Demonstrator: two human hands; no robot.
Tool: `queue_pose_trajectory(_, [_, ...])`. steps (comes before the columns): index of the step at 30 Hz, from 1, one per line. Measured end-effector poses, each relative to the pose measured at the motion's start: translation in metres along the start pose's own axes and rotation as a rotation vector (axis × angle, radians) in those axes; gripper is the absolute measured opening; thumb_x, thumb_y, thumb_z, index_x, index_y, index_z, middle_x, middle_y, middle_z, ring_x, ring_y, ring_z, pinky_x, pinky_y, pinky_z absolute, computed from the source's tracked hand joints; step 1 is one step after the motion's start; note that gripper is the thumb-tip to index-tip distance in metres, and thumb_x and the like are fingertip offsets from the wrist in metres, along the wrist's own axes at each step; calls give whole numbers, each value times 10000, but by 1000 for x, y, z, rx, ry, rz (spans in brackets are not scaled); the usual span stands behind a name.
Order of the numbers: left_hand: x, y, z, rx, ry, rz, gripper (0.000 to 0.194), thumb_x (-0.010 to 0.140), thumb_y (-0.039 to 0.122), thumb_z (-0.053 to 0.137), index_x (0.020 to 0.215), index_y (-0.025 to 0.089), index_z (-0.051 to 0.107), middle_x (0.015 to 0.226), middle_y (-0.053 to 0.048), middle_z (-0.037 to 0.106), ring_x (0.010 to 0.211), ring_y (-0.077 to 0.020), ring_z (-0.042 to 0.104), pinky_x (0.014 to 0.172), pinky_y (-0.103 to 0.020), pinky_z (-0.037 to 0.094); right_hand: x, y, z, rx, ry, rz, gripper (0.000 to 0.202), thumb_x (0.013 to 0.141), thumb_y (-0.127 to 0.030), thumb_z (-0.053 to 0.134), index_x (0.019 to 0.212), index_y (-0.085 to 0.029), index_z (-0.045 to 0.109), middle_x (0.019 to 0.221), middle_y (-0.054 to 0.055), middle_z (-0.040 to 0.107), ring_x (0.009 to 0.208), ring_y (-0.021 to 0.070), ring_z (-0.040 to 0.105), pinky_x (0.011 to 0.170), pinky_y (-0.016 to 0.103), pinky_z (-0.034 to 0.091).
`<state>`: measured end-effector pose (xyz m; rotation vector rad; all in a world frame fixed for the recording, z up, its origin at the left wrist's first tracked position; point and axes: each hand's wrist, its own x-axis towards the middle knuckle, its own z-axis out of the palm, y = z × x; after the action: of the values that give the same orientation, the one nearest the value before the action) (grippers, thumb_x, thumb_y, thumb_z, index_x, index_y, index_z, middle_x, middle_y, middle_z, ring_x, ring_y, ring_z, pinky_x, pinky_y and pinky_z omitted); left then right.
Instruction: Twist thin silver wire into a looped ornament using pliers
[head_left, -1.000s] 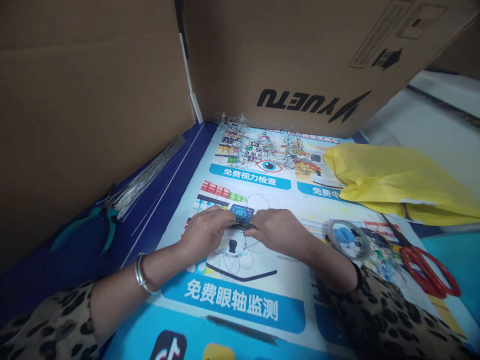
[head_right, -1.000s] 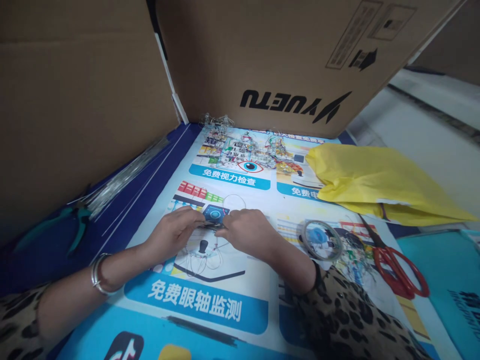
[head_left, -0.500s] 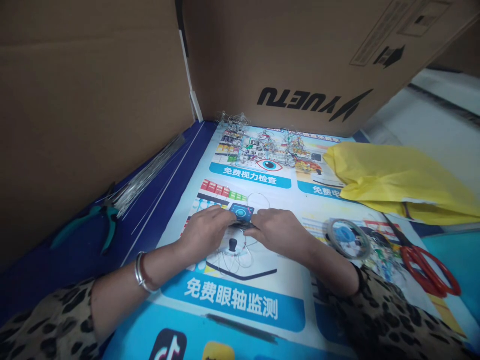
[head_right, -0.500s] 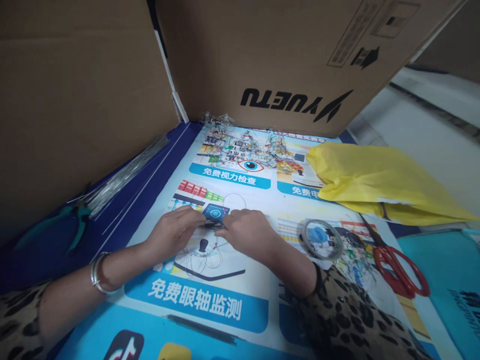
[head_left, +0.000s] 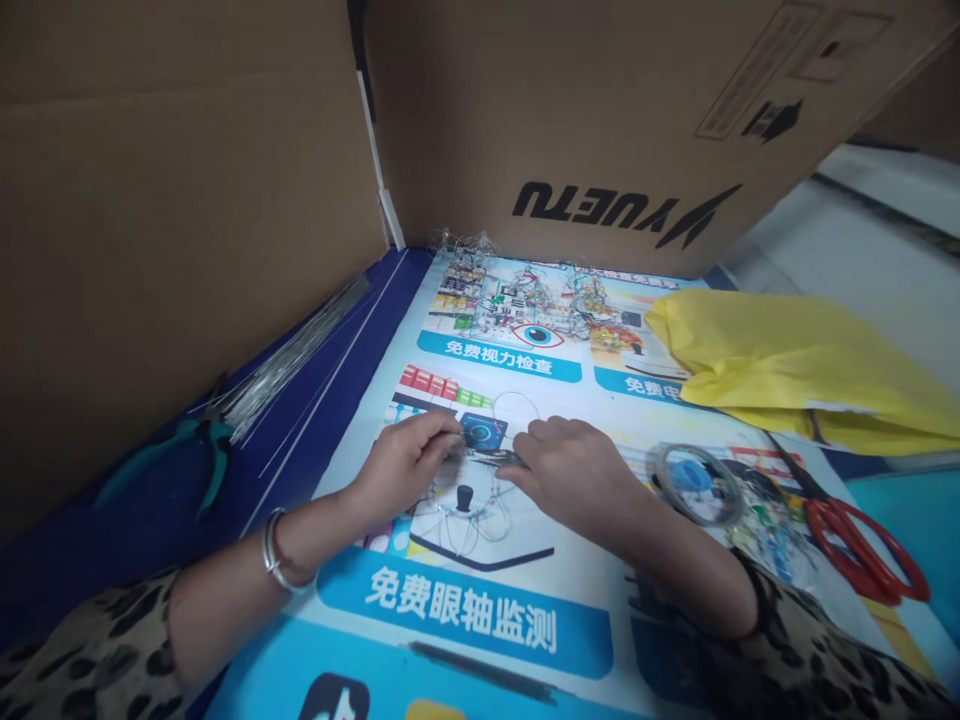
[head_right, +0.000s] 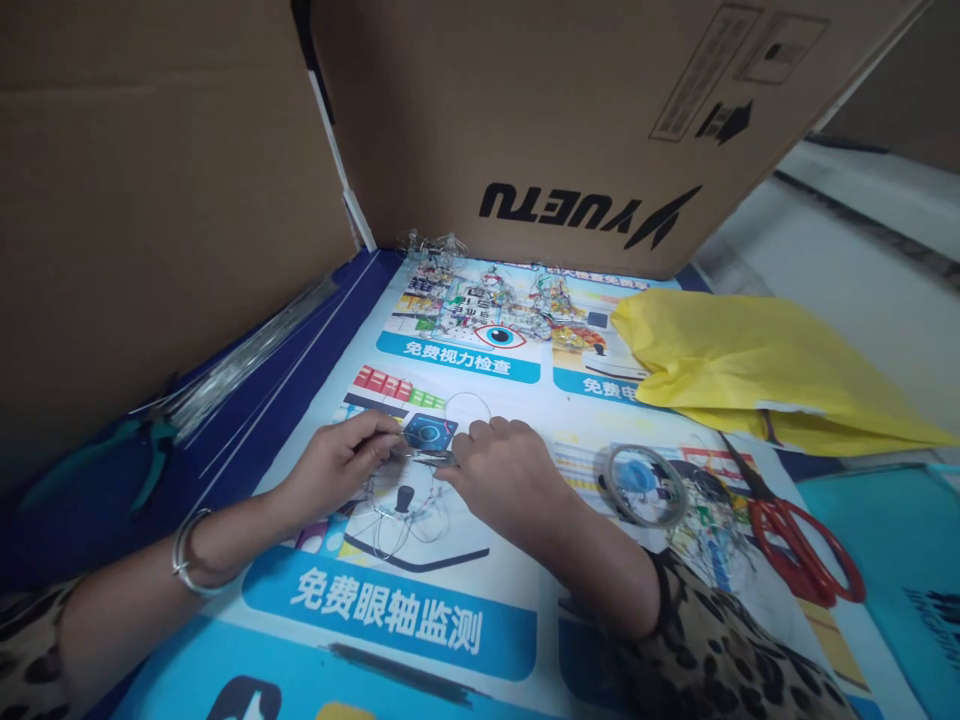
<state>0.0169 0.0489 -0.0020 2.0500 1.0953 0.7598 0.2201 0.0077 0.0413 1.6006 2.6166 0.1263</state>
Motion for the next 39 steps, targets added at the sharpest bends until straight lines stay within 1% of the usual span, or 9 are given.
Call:
queue_pose_trajectory(6, [-1, -2, 0, -27, 9, 36, 143, 866, 209, 445, 869, 197, 587, 790, 7, 646, 729, -105, 600, 669, -221, 464, -2, 0, 1, 10, 34, -21, 280, 853, -447, 485, 792, -191, 581, 757, 42, 601, 716, 189, 524, 600, 285, 262])
queue_pose_trajectory(12, [-2, -1, -1, -32, 27, 101, 137, 860, 174, 464, 891, 195, 595, 807, 7, 654, 752, -104, 611, 679, -214, 473, -2, 0, 1, 28, 43, -19, 293, 859, -445, 474, 786, -183, 582, 753, 49, 598, 716, 182, 519, 600, 289, 257])
queue_pose_trajectory(17, [-2, 0, -1, -6, 46, 144, 147, 857, 156, 467, 901, 187, 603, 804, -5, 660, 762, -114, 618, 666, -226, 490, -2, -1, -1, 34, 24, -9, 301, 863, -446, 466, 799, -178, 588, 768, 57, 599, 731, 184, 525, 607, 289, 269])
queue_pose_trajectory(23, [-1, -1, 0, 72, 85, 146, 130, 834, 133, 488, 893, 189, 590, 808, -5, 669, 771, -123, 621, 674, -238, 495, -2, -2, -2, 31, 11, 8, 298, 863, -440, 469, 810, -175, 593, 780, 61, 608, 744, 196, 532, 612, 287, 285])
queue_pose_trajectory(32, [-1, -3, 0, 153, 52, 234, 140, 854, 132, 453, 881, 187, 579, 811, -4, 638, 769, -118, 591, 695, -242, 471, 3, -3, 8, 25, -27, 18, 308, 865, -444, 462, 806, -170, 591, 769, 57, 614, 727, 190, 551, 585, 276, 289])
queue_pose_trajectory(39, [-1, -8, 2, 178, 41, 277, 160, 869, 143, 430, 903, 191, 578, 826, -12, 641, 784, -126, 575, 704, -256, 465, 4, -2, 8, 44, -79, 32, 343, 880, -462, 419, 822, -172, 592, 793, 62, 621, 746, 179, 566, 596, 263, 321])
